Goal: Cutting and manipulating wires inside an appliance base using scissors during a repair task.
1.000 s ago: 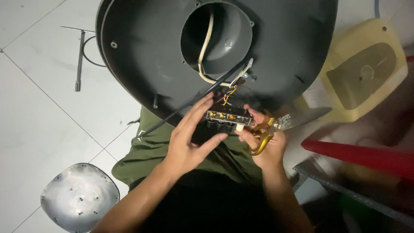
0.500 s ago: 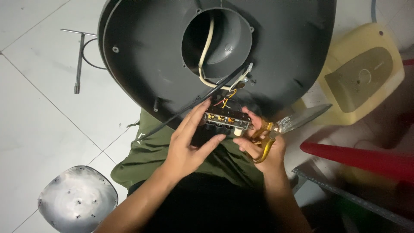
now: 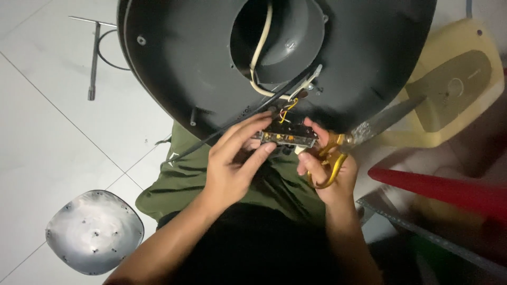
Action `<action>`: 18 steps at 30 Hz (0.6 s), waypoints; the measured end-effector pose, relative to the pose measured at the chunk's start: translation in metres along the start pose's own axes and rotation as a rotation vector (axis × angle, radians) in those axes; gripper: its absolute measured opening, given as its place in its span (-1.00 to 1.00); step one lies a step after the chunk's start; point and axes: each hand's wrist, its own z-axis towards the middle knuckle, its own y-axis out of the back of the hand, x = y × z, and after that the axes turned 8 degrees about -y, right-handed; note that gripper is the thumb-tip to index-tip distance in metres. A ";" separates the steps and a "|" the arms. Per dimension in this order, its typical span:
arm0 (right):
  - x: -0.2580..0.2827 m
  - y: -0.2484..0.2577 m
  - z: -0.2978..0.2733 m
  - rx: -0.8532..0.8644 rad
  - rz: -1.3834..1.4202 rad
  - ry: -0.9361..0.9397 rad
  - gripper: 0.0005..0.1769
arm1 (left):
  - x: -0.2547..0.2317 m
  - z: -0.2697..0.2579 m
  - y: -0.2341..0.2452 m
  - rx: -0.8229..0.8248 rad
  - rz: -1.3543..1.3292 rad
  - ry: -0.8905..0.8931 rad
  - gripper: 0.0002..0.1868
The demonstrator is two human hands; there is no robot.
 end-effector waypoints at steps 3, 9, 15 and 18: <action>-0.001 0.000 0.001 0.013 -0.052 0.042 -0.37 | 0.007 -0.003 -0.006 -0.079 -0.133 0.083 -0.64; -0.003 -0.010 -0.004 -0.127 0.076 0.066 -0.45 | 0.015 -0.013 -0.011 -0.154 -0.259 0.225 -0.63; -0.002 -0.011 -0.002 -0.174 0.193 0.083 -0.54 | 0.006 -0.007 -0.015 -0.144 -0.318 0.233 -0.67; 0.001 -0.013 -0.001 -0.190 0.175 0.053 -0.55 | 0.006 -0.008 -0.017 -0.141 -0.292 0.219 -0.68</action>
